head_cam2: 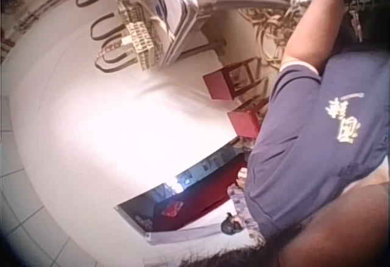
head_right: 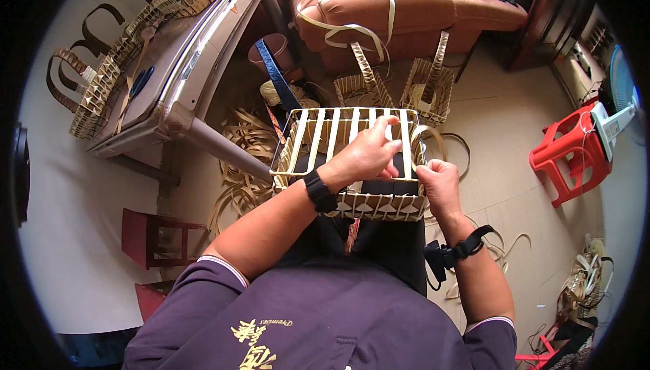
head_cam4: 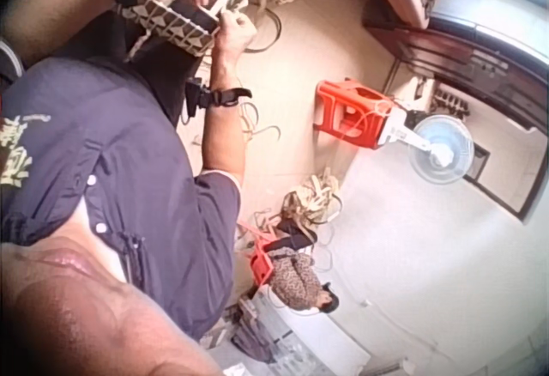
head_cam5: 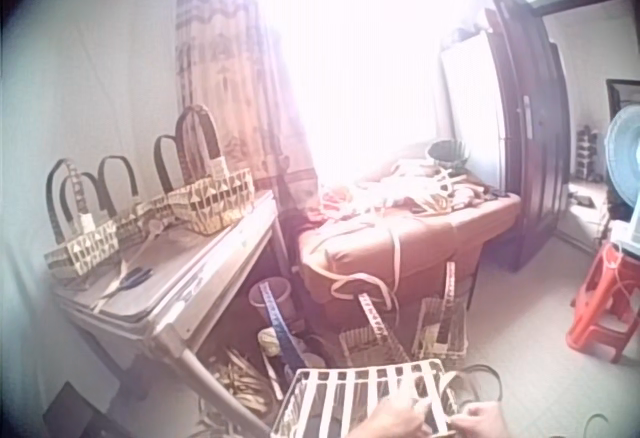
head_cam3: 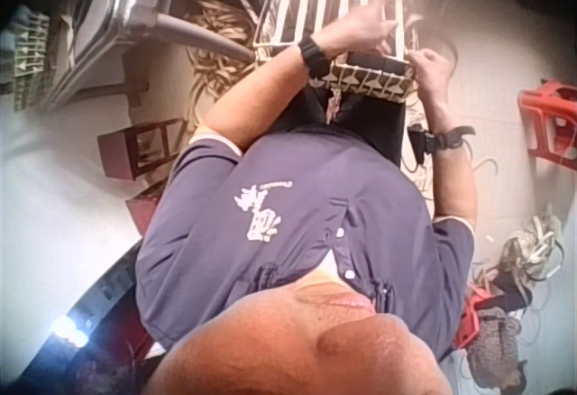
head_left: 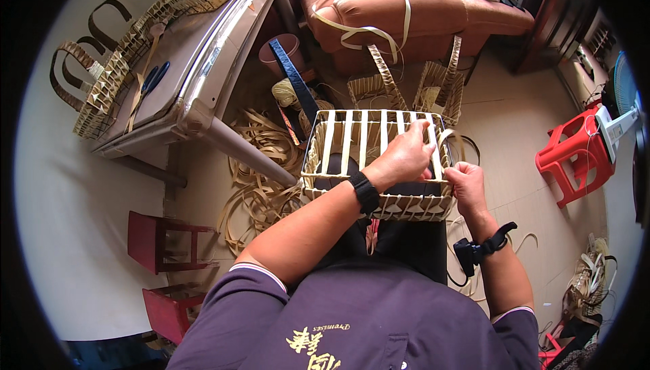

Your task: The person weaves a basket by hand using thin strips of material, threading them through the frame and securing a handle.

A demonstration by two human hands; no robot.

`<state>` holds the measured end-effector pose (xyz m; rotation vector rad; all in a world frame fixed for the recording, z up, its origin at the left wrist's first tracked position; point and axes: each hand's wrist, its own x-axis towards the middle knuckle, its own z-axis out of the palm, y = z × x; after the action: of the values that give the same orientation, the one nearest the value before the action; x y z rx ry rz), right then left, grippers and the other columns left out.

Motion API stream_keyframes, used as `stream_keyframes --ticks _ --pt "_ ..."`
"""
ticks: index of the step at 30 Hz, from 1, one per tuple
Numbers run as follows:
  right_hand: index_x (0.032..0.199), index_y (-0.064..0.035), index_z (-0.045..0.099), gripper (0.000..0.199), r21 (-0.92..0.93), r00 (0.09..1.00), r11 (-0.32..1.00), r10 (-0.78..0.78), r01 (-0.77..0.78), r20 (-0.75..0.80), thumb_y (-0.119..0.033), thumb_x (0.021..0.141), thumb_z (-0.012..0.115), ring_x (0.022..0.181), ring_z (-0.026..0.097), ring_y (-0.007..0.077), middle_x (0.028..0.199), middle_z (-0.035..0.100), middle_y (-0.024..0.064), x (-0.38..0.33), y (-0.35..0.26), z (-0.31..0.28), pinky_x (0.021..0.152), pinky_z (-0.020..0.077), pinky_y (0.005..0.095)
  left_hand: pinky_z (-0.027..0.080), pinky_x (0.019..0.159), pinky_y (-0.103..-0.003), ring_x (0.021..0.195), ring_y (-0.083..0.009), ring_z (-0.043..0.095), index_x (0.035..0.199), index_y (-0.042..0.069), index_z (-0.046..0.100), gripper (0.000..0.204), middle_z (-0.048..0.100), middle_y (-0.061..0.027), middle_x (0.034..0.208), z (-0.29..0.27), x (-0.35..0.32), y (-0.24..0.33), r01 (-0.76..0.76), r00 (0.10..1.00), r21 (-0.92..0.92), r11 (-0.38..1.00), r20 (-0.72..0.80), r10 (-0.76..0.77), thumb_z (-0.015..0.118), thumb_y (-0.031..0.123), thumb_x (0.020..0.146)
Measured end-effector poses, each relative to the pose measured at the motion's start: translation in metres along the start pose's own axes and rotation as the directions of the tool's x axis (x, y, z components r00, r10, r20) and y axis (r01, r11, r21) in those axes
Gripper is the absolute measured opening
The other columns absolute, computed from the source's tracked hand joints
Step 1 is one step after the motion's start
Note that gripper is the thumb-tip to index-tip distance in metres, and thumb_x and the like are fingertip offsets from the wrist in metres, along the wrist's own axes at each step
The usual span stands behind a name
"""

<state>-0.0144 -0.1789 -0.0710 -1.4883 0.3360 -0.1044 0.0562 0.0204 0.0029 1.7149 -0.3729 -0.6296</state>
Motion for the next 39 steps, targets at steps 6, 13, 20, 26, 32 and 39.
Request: stream_keyframes --ticks 6,13,20,26,32,39 --pt "0.061 -0.0066 0.057 0.024 -0.138 0.997 0.99 0.033 -0.024 0.065 -0.004 0.082 0.068 0.053 0.044 0.0031 0.061 0.056 -0.0052 0.009 0.002 0.002 0.047 0.0322 0.0259 0.062 0.058 -0.034 0.064 -0.0221 0.073 0.167 0.006 -0.002 0.08 0.061 -0.0279 0.134 0.016 0.002 -0.004 0.039 0.998 0.065 0.997 0.043 -0.042 0.051 0.005 0.106" --pt "0.066 -0.0048 0.064 0.019 -0.067 0.985 0.996 0.068 -0.058 0.161 -0.008 0.083 0.072 0.053 0.049 0.0048 0.063 0.062 -0.0021 0.006 -0.01 0.002 0.05 0.0367 0.0246 0.05 0.05 -0.03 0.065 -0.017 0.071 0.168 0.012 -0.013 0.088 0.059 -0.0283 0.138 -0.006 0.019 0.032 0.353 0.92 0.0 0.936 0.18 -0.347 0.046 -0.001 0.104" --pt "0.069 -0.0046 0.065 0.019 -0.036 0.982 0.998 0.058 -0.053 0.179 -0.01 0.085 0.073 0.054 0.05 0.0055 0.065 0.062 -0.002 0.005 -0.007 0.009 0.051 0.0376 0.0247 0.052 0.046 -0.028 0.07 -0.023 0.077 0.144 -0.003 0.031 0.057 0.07 -0.0175 0.096 -0.016 0.06 0.005 0.194 0.903 0.38 0.904 0.291 -0.316 0.059 -0.008 0.094" --pt "0.067 -0.0049 0.064 0.02 -0.056 0.99 0.997 0.055 -0.048 0.129 -0.01 0.084 0.073 0.054 0.049 0.0047 0.064 0.061 -0.0024 0.007 0.001 0.005 0.051 0.0361 0.0244 0.052 0.046 -0.038 0.064 -0.0249 0.074 0.111 -0.009 0.065 0.037 0.077 -0.0171 0.079 -0.003 0.066 -0.004 0.119 0.98 0.518 0.847 0.077 -0.184 0.075 -0.002 0.075" --pt "0.068 -0.0066 0.066 0.024 -0.022 0.988 0.998 0.06 -0.058 0.146 -0.014 0.088 0.077 0.055 0.047 0.0028 0.064 0.061 -0.0042 0.002 -0.007 0.009 0.052 0.034 0.0234 0.058 0.081 -0.044 0.096 -0.0372 0.074 0.122 -0.005 0.06 0.052 0.074 -0.0248 0.097 -0.004 0.044 0.017 0.155 0.969 0.652 0.743 0.048 -0.243 0.076 0.009 0.075" --pt "0.067 -0.0077 0.065 0.028 -0.039 0.991 0.999 0.011 -0.005 0.132 -0.017 0.09 0.079 0.055 0.045 0.0019 0.064 0.06 -0.0053 0.004 0.0 0.008 0.052 0.0322 0.0229 0.061 0.084 -0.046 0.091 -0.039 0.076 0.097 -0.004 0.074 0.028 0.075 -0.0277 0.093 -0.054 0.023 0.037 -0.019 0.979 0.965 0.262 -0.035 0.201 0.07 0.018 0.08"
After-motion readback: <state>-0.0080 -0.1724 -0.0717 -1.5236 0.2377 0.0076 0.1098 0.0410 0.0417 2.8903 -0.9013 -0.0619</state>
